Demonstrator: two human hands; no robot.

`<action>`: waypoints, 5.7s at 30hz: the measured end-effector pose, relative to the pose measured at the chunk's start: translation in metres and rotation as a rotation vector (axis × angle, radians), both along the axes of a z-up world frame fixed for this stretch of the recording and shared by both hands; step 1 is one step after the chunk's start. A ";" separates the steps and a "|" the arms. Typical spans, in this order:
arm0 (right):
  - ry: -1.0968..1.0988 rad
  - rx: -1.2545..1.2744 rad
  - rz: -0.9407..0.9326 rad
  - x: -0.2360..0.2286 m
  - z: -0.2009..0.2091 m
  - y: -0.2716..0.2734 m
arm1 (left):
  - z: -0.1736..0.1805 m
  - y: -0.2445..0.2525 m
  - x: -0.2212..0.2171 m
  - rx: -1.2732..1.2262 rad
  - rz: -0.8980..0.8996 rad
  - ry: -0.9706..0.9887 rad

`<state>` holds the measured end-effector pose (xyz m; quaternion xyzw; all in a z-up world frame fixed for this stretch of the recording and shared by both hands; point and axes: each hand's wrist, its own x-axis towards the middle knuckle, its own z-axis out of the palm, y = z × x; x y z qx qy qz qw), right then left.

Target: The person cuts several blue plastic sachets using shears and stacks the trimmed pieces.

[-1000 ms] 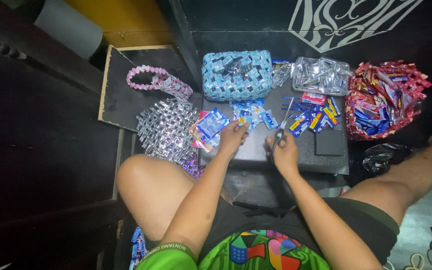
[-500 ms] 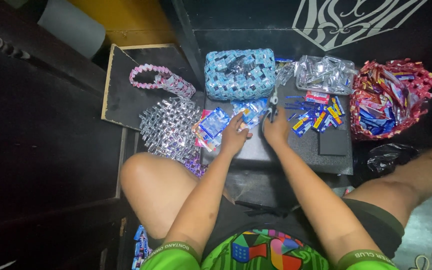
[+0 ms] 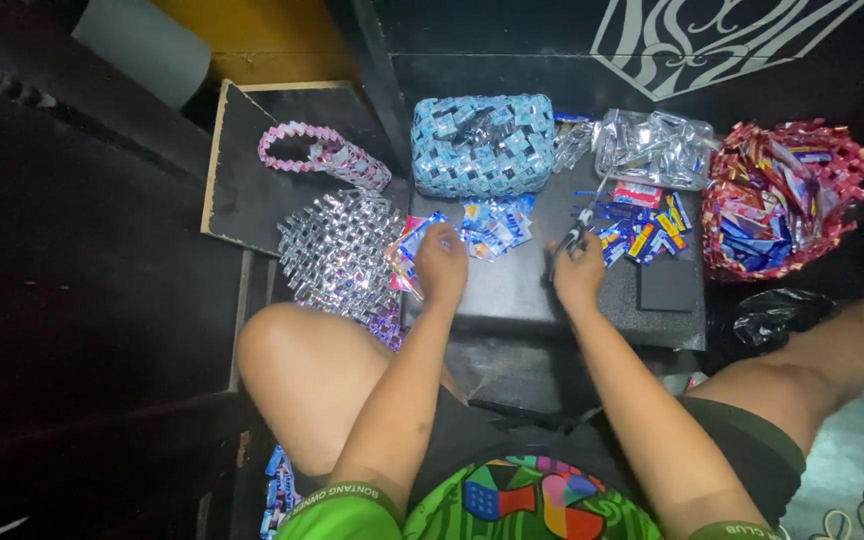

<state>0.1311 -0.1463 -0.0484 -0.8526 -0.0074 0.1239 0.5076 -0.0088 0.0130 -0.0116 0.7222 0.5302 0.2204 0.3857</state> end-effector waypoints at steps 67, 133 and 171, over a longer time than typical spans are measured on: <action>0.188 0.678 -0.034 -0.031 0.129 -0.054 | 0.110 -0.088 0.008 -0.780 -0.396 -0.605; 0.377 0.371 0.351 -0.062 0.100 -0.082 | 0.075 -0.094 0.043 -0.973 -0.104 -0.737; 0.236 0.652 0.217 -0.022 0.160 -0.064 | 0.184 -0.015 0.009 -0.303 -0.887 0.073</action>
